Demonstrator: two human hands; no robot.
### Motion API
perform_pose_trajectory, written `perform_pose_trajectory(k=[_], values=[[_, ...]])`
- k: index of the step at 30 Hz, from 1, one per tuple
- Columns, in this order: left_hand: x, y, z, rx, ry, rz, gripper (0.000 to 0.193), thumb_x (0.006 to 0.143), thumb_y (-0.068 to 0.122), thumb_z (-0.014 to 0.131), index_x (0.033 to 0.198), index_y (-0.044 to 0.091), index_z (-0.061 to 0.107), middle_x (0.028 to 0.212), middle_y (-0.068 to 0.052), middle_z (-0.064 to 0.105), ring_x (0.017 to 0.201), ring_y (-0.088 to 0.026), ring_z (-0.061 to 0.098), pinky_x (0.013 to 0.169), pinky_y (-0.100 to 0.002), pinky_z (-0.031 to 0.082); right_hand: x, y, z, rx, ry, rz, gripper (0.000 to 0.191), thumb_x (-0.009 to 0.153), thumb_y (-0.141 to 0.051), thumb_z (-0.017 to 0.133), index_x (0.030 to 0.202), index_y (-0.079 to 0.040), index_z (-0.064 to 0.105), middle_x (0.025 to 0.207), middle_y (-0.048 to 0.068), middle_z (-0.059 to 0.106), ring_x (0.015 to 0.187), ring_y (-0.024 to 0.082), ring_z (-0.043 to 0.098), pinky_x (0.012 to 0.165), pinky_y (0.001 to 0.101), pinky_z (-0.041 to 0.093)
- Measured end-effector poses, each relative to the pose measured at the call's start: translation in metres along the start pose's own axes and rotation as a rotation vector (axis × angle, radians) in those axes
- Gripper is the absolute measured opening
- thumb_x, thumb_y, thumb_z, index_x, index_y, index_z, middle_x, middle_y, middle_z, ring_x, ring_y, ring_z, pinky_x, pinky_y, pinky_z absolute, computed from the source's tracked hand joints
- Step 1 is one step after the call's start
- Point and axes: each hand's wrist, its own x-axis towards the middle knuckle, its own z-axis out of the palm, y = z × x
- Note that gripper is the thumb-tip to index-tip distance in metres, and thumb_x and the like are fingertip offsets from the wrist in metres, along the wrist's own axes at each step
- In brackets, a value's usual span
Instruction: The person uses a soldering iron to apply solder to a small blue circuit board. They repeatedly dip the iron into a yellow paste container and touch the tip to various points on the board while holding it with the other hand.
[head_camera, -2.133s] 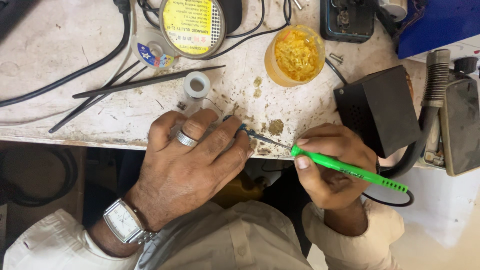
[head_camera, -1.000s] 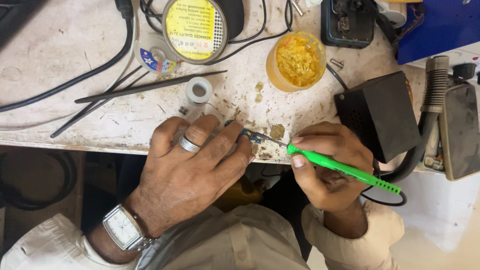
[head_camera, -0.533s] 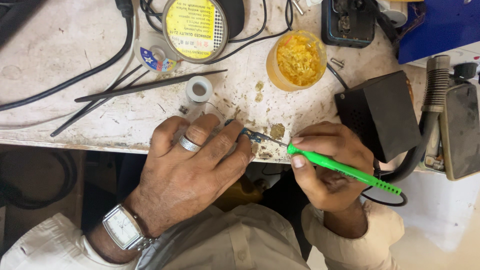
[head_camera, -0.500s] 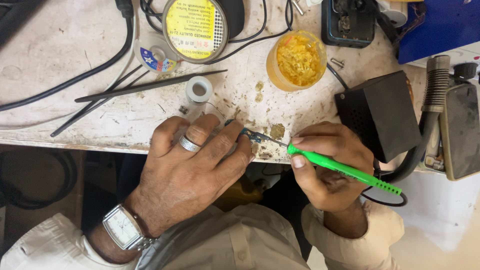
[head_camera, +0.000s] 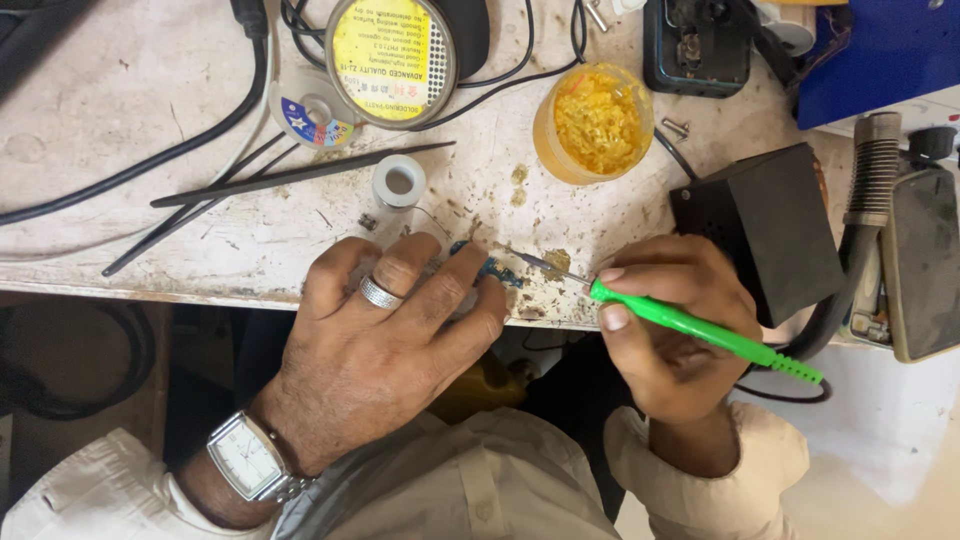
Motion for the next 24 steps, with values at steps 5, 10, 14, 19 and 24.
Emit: perform_pose_trajectory(k=[5, 10, 14, 19, 24], values=[[-0.0013, -0.0005, 0.0017, 0.0, -0.007, 0.004, 0.018, 0.096, 0.032, 0.066, 0.112, 0.025, 0.071, 0.128, 0.002, 0.066, 0.118, -0.016, 0.058, 0.102, -0.039, 0.037, 0.0032, 0.0, -0.0049, 0.079, -0.029, 0.045, 0.01, 0.096, -0.006, 0.071, 0.102, 0.001, 0.07, 0.101, 0.016, 0.069, 0.089, 0.018, 0.068, 0.08, 0.0269, 0.058], [-0.0017, -0.0006, 0.0026, -0.002, -0.008, 0.008, 0.018, 0.095, 0.031, 0.065, 0.111, 0.025, 0.071, 0.128, 0.002, 0.066, 0.118, -0.016, 0.058, 0.101, -0.039, 0.038, 0.0044, 0.0017, -0.0021, 0.064, -0.041, 0.029, 0.009, 0.097, -0.007, 0.07, 0.101, 0.001, 0.069, 0.101, 0.015, 0.07, 0.091, 0.019, 0.068, 0.08, 0.0271, 0.059], [-0.0012, -0.0011, 0.0021, -0.004, -0.009, 0.008, 0.016, 0.095, 0.031, 0.065, 0.11, 0.026, 0.071, 0.127, 0.003, 0.066, 0.118, -0.015, 0.058, 0.101, -0.039, 0.038, 0.0047, 0.0032, 0.0034, 0.032, -0.016, 0.003, 0.01, 0.096, -0.008, 0.07, 0.102, 0.0, 0.068, 0.097, 0.015, 0.07, 0.082, 0.017, 0.068, 0.073, 0.025, 0.057], [-0.0008, -0.0007, 0.0031, -0.001, -0.007, 0.001, 0.016, 0.096, 0.031, 0.065, 0.11, 0.025, 0.07, 0.127, 0.002, 0.065, 0.118, -0.016, 0.058, 0.1, -0.04, 0.038, 0.005, 0.0044, 0.0041, 0.001, -0.028, -0.052, 0.012, 0.097, -0.009, 0.07, 0.104, 0.0, 0.068, 0.097, 0.016, 0.071, 0.083, 0.018, 0.069, 0.075, 0.0253, 0.057], [-0.0019, -0.0009, 0.0028, 0.009, -0.014, 0.005, 0.019, 0.095, 0.031, 0.064, 0.112, 0.025, 0.071, 0.127, 0.002, 0.065, 0.118, -0.016, 0.058, 0.1, -0.039, 0.038, 0.0044, 0.0038, 0.0041, -0.015, -0.035, -0.045, 0.013, 0.096, -0.009, 0.07, 0.103, 0.001, 0.068, 0.097, 0.016, 0.071, 0.083, 0.018, 0.069, 0.075, 0.0253, 0.057]])
